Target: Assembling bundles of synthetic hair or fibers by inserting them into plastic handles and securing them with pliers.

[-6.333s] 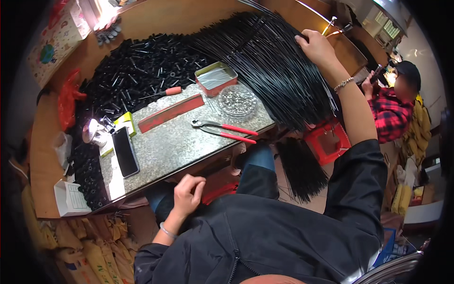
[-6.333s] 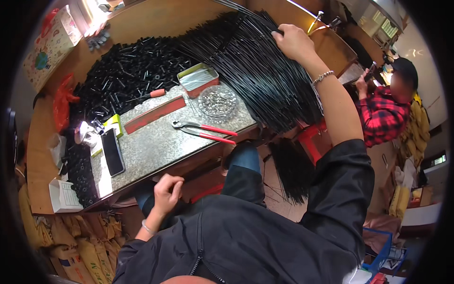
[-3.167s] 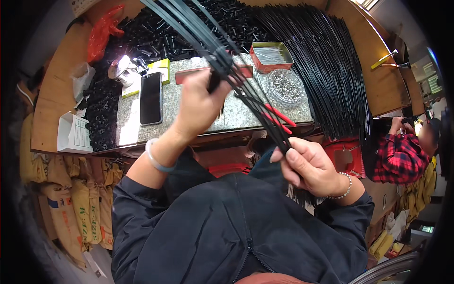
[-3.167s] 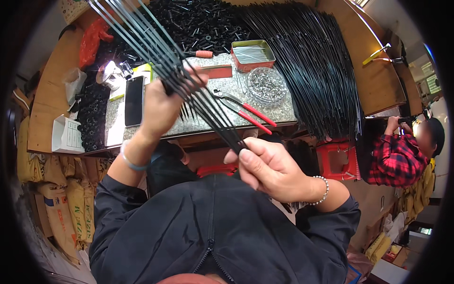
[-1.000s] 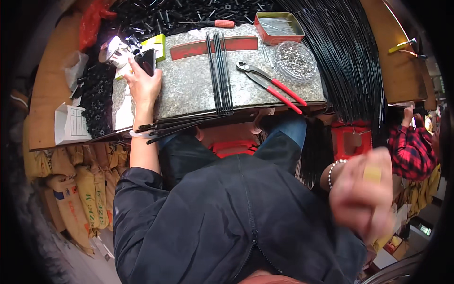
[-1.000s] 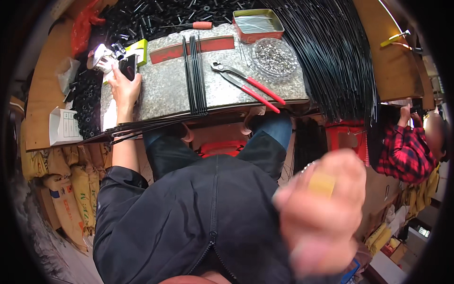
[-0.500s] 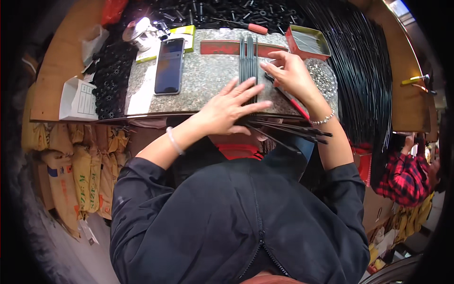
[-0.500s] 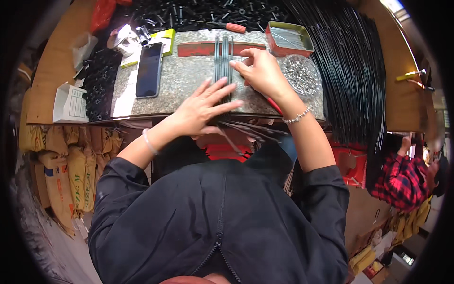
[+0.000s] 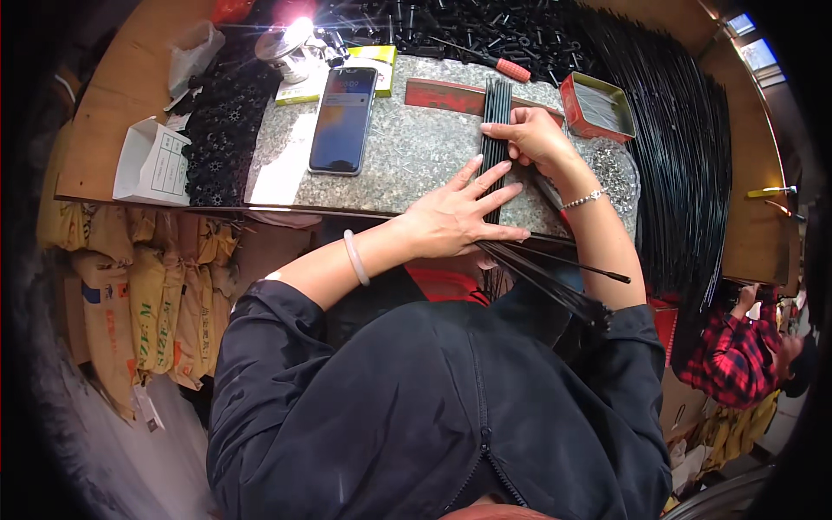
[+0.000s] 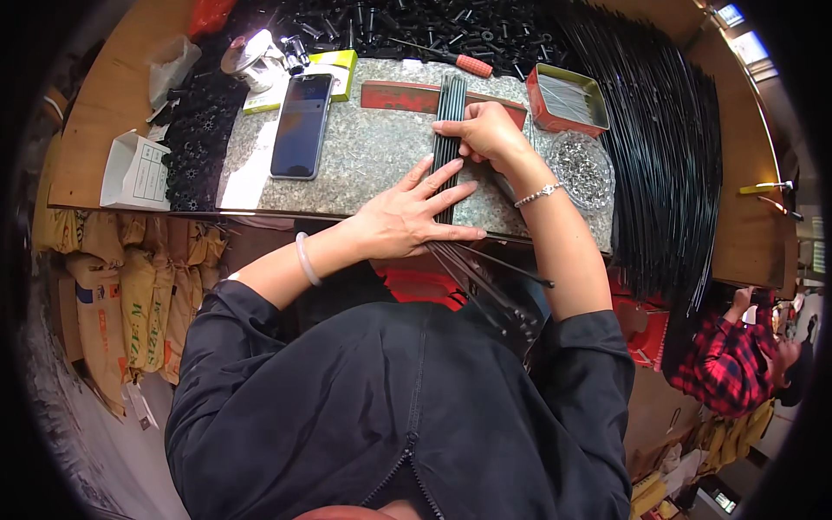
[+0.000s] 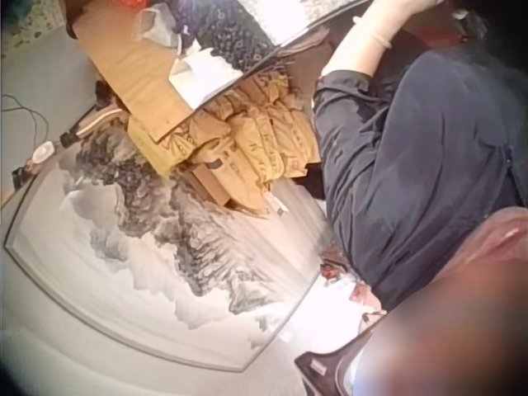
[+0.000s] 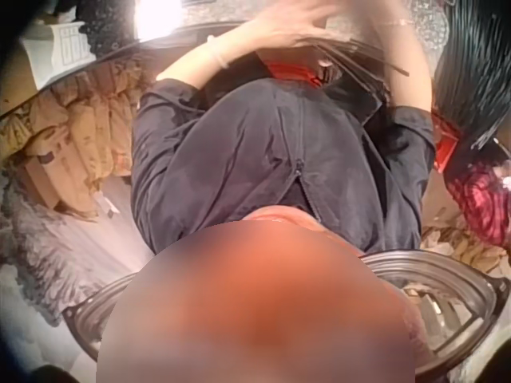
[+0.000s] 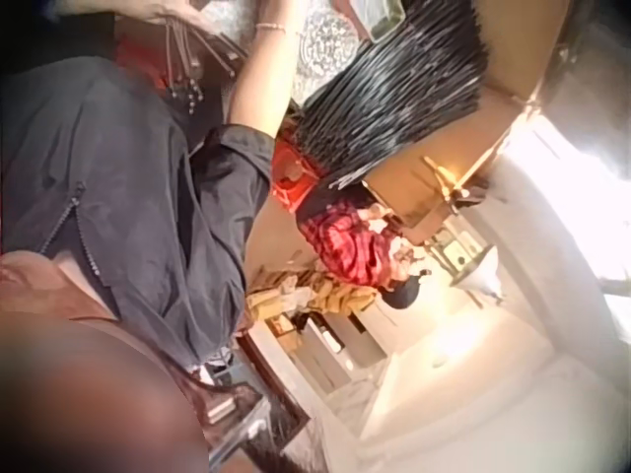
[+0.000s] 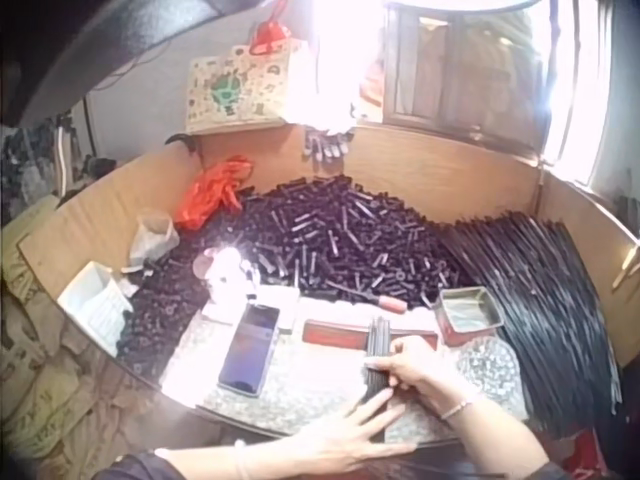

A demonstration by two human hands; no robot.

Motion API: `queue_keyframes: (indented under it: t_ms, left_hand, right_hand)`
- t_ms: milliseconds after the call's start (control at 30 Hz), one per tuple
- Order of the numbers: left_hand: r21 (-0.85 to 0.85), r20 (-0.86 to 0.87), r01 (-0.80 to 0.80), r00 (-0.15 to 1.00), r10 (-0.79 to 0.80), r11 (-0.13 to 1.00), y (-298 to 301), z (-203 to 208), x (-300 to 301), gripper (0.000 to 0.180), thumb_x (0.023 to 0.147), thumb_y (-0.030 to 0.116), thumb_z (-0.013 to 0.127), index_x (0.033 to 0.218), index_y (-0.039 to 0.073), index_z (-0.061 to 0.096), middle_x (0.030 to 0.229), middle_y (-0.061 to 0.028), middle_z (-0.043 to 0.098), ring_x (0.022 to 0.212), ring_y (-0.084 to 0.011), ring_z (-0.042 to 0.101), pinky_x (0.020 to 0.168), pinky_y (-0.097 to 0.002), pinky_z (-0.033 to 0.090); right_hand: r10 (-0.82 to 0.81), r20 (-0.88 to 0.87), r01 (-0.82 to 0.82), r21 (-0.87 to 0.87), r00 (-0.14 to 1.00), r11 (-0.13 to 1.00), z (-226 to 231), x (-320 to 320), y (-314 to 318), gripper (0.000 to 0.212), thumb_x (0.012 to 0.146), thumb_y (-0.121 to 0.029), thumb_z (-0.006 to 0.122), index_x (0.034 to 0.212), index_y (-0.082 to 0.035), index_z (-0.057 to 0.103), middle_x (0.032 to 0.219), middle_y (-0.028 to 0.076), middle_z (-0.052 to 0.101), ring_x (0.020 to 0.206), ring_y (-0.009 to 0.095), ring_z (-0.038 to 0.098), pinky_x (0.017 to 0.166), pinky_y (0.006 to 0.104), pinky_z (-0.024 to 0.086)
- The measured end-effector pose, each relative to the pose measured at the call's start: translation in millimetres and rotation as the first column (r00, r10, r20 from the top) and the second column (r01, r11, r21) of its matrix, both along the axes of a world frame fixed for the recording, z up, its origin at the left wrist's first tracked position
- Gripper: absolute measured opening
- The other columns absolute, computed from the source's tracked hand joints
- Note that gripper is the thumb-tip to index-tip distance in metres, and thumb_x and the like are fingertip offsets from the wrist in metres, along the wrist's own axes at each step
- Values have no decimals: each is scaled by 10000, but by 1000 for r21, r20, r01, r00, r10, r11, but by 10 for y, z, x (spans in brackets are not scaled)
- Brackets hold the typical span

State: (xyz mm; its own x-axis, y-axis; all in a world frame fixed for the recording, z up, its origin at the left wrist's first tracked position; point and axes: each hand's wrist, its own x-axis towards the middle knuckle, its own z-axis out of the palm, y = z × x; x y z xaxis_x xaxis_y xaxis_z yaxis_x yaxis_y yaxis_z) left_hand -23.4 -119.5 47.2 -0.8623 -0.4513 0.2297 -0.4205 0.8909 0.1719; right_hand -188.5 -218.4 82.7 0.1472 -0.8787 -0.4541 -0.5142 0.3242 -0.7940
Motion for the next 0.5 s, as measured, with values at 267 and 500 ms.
queue_keyframes:
  t_ms: [267,500]
  left_hand:
    - [-45,-2,13,1000,-13,999,-10,10,-66,723,726,164,610,1337,423,323,1433,-88,277,1354,-291,207,1070,-540,182]
    - [-58,-76,-29,997,24,998,-16,-114,-46,601,764,255,583,1320,365,384,1409,-117,320,1334,-281,256,1076,-515,187]
  right_hand:
    - [-135,444,114,74,886,991,61,-197,67,165,766,-219,721,802,-84,632,554,-53,506,418,26,394,365,189,252]
    - [-63,-59,25,-501,996,865,-45,-216,-70,463,807,-242,682,1141,43,537,807,49,638,554,53,542,443,187,398]
